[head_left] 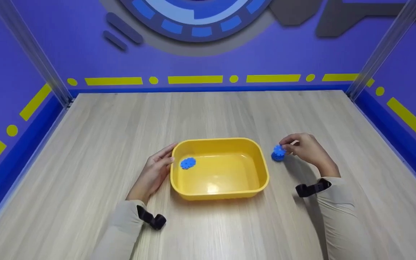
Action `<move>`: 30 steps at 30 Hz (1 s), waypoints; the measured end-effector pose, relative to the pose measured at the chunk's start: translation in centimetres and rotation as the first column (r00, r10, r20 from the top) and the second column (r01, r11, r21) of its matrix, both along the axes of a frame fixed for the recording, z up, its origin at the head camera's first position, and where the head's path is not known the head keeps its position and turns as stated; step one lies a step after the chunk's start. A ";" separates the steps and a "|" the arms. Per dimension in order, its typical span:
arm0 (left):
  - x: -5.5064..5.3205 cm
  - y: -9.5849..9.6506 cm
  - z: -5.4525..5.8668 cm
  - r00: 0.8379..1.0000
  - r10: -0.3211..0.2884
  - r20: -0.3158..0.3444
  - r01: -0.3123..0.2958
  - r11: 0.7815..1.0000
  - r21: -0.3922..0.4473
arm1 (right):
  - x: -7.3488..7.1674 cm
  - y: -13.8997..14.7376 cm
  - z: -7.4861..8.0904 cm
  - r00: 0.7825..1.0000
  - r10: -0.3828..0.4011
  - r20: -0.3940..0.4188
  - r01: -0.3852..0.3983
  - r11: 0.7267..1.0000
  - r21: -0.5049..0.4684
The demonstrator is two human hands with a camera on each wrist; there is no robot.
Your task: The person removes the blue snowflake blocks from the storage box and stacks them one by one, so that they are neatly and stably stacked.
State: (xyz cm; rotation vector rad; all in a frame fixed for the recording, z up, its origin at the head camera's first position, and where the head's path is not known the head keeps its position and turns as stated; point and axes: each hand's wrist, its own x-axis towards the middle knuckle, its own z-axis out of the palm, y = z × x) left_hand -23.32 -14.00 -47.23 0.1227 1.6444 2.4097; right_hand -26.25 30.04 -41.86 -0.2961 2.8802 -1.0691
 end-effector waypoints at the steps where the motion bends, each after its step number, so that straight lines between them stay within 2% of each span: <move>1: 0.0 0.0 0.0 1.000 0.000 0.003 0.000 1.000 0.003 | -0.1 0.1 -0.1 1.000 -0.001 0.005 0.001 1.000 0.000; 20: 0.1 -0.1 -0.1 1.000 -0.005 -0.007 0.005 1.000 -0.025 | 0.1 0.4 -0.6 0.994 -0.019 0.108 0.019 1.000 -0.002; 30: 0.0 0.0 0.0 1.000 -0.003 -0.008 0.003 1.000 -0.018 | -0.2 0.7 -1.1 0.995 -0.021 0.100 0.021 1.000 0.003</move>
